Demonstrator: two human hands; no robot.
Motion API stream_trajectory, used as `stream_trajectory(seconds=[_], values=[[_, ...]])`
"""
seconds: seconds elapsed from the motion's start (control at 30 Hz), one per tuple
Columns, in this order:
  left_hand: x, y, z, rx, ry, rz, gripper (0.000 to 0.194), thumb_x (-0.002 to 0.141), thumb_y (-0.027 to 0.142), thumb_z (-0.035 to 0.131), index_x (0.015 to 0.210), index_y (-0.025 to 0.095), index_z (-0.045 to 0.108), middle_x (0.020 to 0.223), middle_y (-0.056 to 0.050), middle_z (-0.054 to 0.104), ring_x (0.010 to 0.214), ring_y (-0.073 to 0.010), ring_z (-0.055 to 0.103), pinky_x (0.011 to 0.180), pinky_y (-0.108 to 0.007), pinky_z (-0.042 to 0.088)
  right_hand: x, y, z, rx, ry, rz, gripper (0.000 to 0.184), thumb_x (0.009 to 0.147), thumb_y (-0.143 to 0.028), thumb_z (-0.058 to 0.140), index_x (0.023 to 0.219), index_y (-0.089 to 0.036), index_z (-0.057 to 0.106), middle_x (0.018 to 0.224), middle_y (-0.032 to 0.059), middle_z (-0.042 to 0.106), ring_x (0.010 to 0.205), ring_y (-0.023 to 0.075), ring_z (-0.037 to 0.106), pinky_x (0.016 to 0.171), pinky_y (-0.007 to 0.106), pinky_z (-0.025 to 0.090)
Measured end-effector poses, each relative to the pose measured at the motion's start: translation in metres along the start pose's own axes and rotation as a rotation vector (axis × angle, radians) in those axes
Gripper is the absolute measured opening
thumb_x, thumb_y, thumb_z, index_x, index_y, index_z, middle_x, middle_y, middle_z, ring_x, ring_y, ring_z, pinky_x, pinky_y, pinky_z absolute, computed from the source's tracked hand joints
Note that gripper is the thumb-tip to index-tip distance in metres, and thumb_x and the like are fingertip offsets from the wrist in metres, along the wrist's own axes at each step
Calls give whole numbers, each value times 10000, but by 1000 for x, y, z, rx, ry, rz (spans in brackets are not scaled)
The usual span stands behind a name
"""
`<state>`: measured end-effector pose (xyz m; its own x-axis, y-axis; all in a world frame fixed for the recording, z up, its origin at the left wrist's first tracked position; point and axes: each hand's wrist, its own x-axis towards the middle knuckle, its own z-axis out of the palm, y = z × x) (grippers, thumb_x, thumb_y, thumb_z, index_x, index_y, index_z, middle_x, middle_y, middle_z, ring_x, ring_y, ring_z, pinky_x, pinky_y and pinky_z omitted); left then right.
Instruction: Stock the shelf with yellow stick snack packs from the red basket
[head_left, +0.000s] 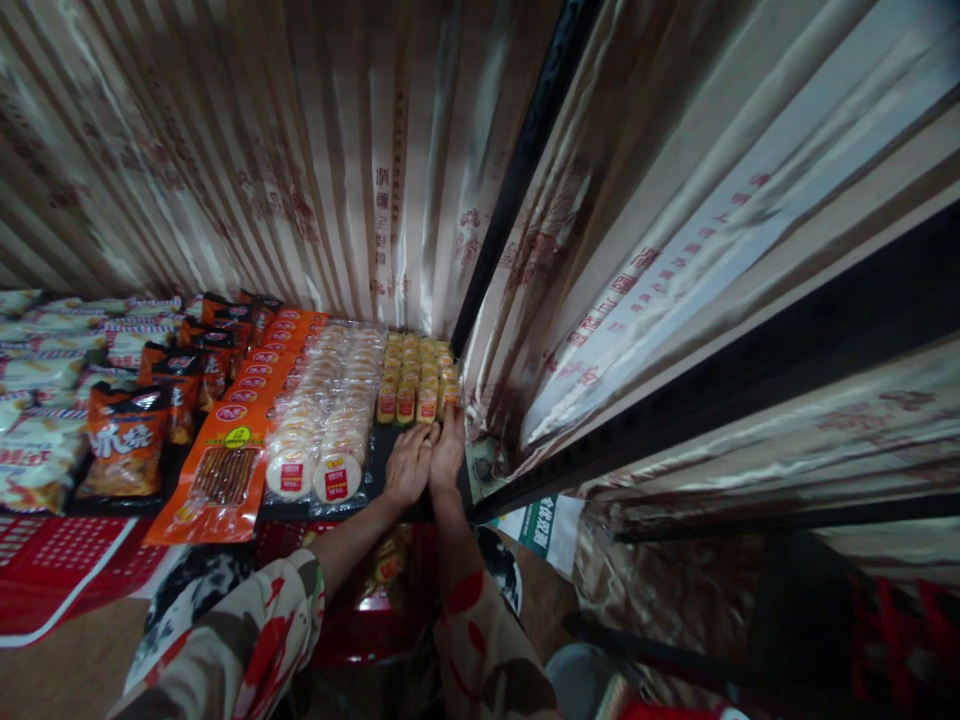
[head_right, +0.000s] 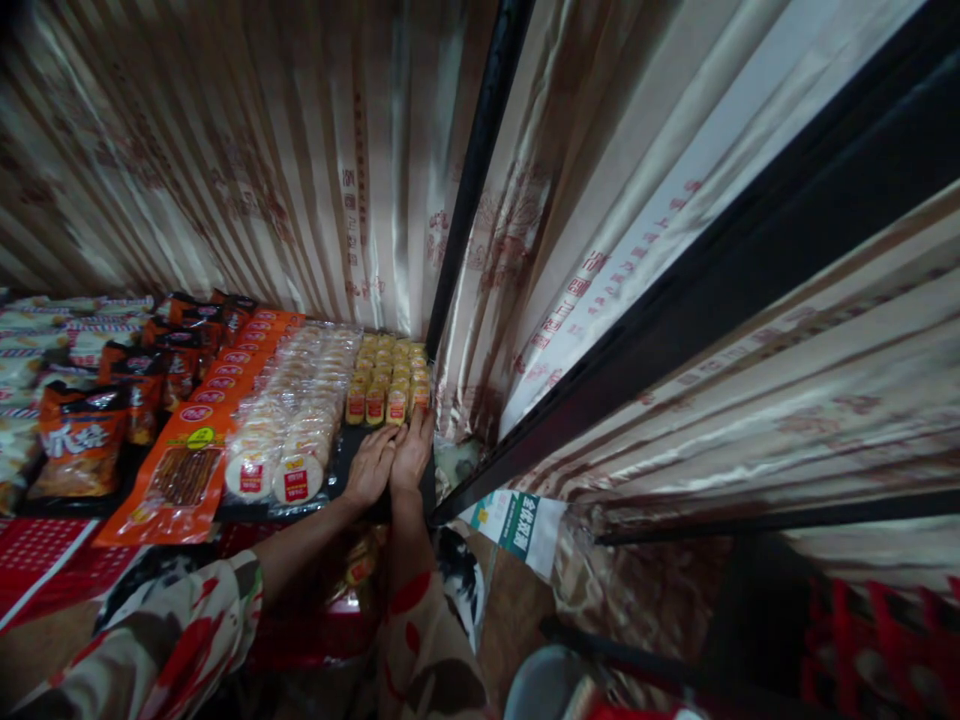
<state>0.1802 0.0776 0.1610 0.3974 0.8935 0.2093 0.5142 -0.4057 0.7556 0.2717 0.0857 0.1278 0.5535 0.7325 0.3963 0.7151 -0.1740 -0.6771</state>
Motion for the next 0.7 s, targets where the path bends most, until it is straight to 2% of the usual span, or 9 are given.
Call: stream_trajectory(seconds=[0.13, 0.37, 0.47, 0.7], values=[[-2, -3, 2, -14, 4, 9, 429, 892, 207, 290, 1228, 126, 545, 1268, -105, 568, 1214, -182, 469, 1068, -394, 336, 0, 3, 1, 15, 4, -18, 462, 859, -175, 331, 1298, -144, 469, 1396, 154, 389, 1319, 224, 312, 1051, 441, 326], [-2, -8, 7, -19, 24, 22, 424, 899, 219, 284, 1216, 135, 552, 1263, -107, 571, 1214, -191, 477, 1064, -420, 341, 2, 8, 5, 51, 31, 3, 446, 867, -200, 309, 1243, -118, 534, 1359, 151, 417, 1279, 184, 370, 1064, 359, 333], [-3, -9, 7, -23, 40, 39, 419, 900, 218, 286, 1207, 127, 556, 1262, -113, 571, 1211, -193, 479, 1060, -419, 347, 2, 8, 6, 64, 40, 9, 445, 865, -191, 309, 1224, -93, 551, 1343, 177, 438, 1268, 209, 386, 1052, 387, 348], [-3, -10, 9, -9, 59, 69, 416, 905, 229, 284, 1205, 128, 555, 1264, -111, 571, 1209, -193, 482, 1056, -416, 360, 4, 16, 11, 78, 24, -10, 453, 833, -163, 307, 1193, -109, 576, 1329, 164, 468, 1266, 216, 384, 1038, 429, 358]])
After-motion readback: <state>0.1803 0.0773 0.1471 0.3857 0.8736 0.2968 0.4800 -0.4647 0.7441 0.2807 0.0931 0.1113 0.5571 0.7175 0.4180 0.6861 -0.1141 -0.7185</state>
